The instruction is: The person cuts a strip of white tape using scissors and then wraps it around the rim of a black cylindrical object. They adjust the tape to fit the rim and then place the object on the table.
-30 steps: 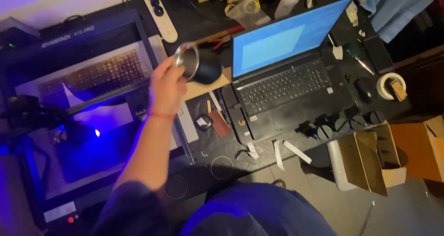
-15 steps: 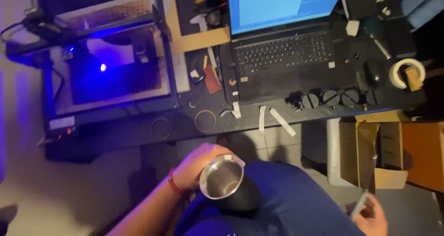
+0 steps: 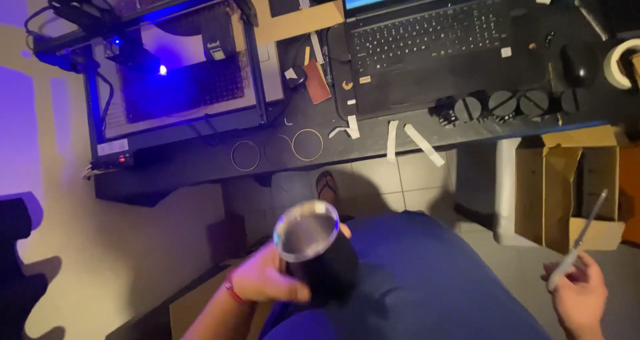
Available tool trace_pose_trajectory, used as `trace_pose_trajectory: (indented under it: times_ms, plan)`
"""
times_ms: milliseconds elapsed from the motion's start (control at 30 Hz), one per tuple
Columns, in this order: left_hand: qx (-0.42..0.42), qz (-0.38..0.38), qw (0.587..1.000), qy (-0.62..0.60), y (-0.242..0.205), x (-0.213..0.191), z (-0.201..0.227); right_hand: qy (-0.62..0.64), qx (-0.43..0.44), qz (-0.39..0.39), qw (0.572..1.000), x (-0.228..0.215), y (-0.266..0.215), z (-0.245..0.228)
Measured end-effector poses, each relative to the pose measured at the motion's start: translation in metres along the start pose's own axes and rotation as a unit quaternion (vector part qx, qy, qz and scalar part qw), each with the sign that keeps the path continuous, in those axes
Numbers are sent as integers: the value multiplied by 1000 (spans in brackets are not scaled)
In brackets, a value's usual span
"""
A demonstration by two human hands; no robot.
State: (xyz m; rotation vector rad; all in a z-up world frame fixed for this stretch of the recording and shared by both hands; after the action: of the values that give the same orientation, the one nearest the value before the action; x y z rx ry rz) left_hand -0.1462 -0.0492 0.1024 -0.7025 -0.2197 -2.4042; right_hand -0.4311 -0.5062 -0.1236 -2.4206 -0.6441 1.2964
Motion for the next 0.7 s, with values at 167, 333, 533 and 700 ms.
trace_pose_trajectory:
  times_ms: [167, 333, 533, 700]
  plan:
    - [-143, 214, 880, 399, 9, -114, 23, 19, 13, -61, 998, 41, -42, -11]
    - [-146, 179, 742, 630, 37, -182, 4, 32, 108, -116, 987, 62, -132, -91]
    - [-170, 61, 662, 727, 84, -197, -39, 48, 71, -100, 991, 53, -129, -81]
    - [-178, 10, 589, 788, 103, -208, -66, 86, 47, -81, 992, 33, -99, -34]
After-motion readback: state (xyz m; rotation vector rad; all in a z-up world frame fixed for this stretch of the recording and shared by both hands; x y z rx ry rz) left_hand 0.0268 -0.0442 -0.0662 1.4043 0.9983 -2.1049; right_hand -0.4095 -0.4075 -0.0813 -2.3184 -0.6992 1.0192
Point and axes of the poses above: each hand's wrist, its own y-axis towards the middle knuckle, its own x-axis out of the palm, z = x × y, the point moved 6 cm from there along y, towards the middle knuckle, and after that the axes turned 10 degrees about x, right-handed, at the moved point
